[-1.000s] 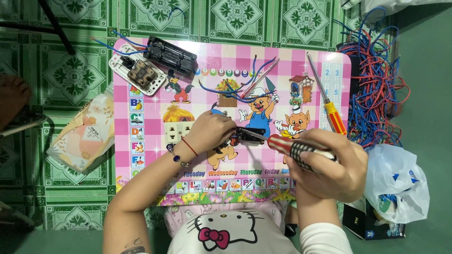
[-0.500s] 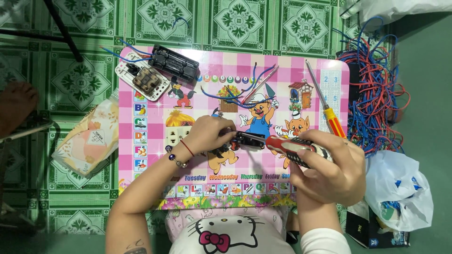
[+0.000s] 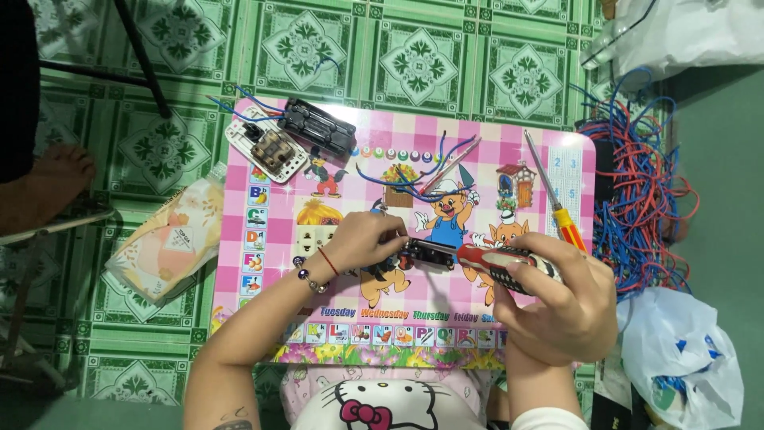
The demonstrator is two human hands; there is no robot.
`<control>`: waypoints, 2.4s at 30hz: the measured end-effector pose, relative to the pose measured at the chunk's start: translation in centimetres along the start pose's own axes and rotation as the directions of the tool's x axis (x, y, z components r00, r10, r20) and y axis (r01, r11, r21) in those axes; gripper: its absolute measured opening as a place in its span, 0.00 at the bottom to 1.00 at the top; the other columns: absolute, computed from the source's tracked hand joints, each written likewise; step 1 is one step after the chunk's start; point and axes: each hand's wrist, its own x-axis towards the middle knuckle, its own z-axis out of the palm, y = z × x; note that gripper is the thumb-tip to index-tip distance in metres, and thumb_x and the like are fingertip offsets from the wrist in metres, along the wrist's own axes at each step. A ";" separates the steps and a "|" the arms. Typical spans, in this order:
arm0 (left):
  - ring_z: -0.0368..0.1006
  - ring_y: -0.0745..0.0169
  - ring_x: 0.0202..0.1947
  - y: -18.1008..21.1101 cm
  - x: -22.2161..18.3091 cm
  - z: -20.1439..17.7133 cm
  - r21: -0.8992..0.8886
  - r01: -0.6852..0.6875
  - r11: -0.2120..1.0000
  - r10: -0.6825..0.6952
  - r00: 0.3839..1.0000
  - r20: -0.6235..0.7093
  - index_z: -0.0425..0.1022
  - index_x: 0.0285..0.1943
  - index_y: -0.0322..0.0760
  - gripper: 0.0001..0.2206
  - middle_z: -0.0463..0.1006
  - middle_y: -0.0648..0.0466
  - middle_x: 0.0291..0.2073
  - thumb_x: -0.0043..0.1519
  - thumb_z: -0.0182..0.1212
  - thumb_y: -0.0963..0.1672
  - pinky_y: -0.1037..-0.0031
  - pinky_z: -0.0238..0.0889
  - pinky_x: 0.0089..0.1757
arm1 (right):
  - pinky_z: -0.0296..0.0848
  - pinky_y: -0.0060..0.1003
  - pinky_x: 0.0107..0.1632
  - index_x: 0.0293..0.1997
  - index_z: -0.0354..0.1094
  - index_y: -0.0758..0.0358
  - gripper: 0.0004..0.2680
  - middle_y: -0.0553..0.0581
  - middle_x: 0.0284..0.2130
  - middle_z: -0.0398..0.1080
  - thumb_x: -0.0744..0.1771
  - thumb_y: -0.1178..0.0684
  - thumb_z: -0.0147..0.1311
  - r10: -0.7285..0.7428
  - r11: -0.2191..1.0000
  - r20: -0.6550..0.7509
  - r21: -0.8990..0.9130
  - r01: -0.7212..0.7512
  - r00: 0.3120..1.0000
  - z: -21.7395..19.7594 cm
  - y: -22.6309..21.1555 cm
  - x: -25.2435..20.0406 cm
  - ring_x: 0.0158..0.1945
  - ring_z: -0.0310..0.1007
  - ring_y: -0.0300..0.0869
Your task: The person connects wires to an electronic switch and uses a screwdriver to secure the connections on a small work surface.
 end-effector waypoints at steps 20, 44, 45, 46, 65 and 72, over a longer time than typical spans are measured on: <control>0.70 0.61 0.18 -0.1 -0.1 0.1 -0.004 0.003 1.000 -0.003 1.000 -0.028 0.80 0.33 0.44 0.06 0.78 0.59 0.20 0.58 0.62 0.47 0.71 0.58 0.24 | 0.72 0.39 0.36 0.49 0.64 0.59 0.22 0.64 0.50 0.73 0.56 0.62 0.71 0.056 0.998 -0.002 0.001 -0.056 0.998 -0.2 -1.1 0.8 0.38 0.77 0.48; 0.71 0.56 0.20 -0.1 -0.2 1.0 0.086 -0.010 0.996 0.014 0.999 -0.044 0.79 0.36 0.44 0.04 0.78 0.56 0.23 0.58 0.61 0.45 0.68 0.62 0.25 | 0.73 0.39 0.37 0.40 0.69 0.56 0.15 0.61 0.43 0.74 0.57 0.59 0.75 0.087 0.996 -0.136 0.021 -0.085 0.987 0.9 -1.0 -0.6 0.38 0.77 0.47; 0.72 0.56 0.21 -0.2 -0.2 1.1 0.095 -0.014 0.995 0.018 0.999 -0.047 0.80 0.36 0.44 0.05 0.78 0.56 0.24 0.58 0.61 0.46 0.67 0.62 0.25 | 0.72 0.39 0.36 0.37 0.69 0.57 0.14 0.61 0.42 0.74 0.57 0.58 0.76 0.075 0.997 -0.171 0.027 -0.072 0.982 1.0 -0.9 -0.8 0.36 0.77 0.47; 0.72 0.56 0.21 -0.1 -0.2 1.0 0.093 -0.012 0.996 0.016 0.999 -0.045 0.80 0.36 0.44 0.05 0.78 0.56 0.24 0.58 0.61 0.46 0.67 0.62 0.25 | 0.72 0.39 0.36 0.37 0.69 0.57 0.14 0.61 0.42 0.74 0.57 0.58 0.76 0.077 0.997 -0.169 0.029 -0.074 0.983 1.0 -0.6 -1.3 0.36 0.77 0.47; 0.74 0.55 0.21 0.3 0.0 0.6 0.094 0.023 0.995 -0.020 0.999 -0.025 0.82 0.38 0.43 0.07 0.81 0.56 0.25 0.59 0.62 0.47 0.68 0.63 0.26 | 0.76 0.35 0.34 0.44 0.69 0.54 0.14 0.62 0.46 0.73 0.60 0.56 0.71 -0.077 0.992 -0.012 0.099 0.077 0.997 1.5 -0.4 -0.2 0.35 0.77 0.43; 0.74 0.58 0.20 0.5 -0.1 0.4 0.074 0.032 0.997 -0.029 0.999 -0.042 0.79 0.40 0.42 0.08 0.79 0.56 0.23 0.57 0.64 0.47 0.69 0.64 0.25 | 0.77 0.38 0.38 0.43 0.69 0.51 0.13 0.63 0.47 0.73 0.61 0.52 0.73 -0.077 0.995 -0.010 0.062 0.078 0.997 1.6 -0.6 -0.4 0.39 0.78 0.46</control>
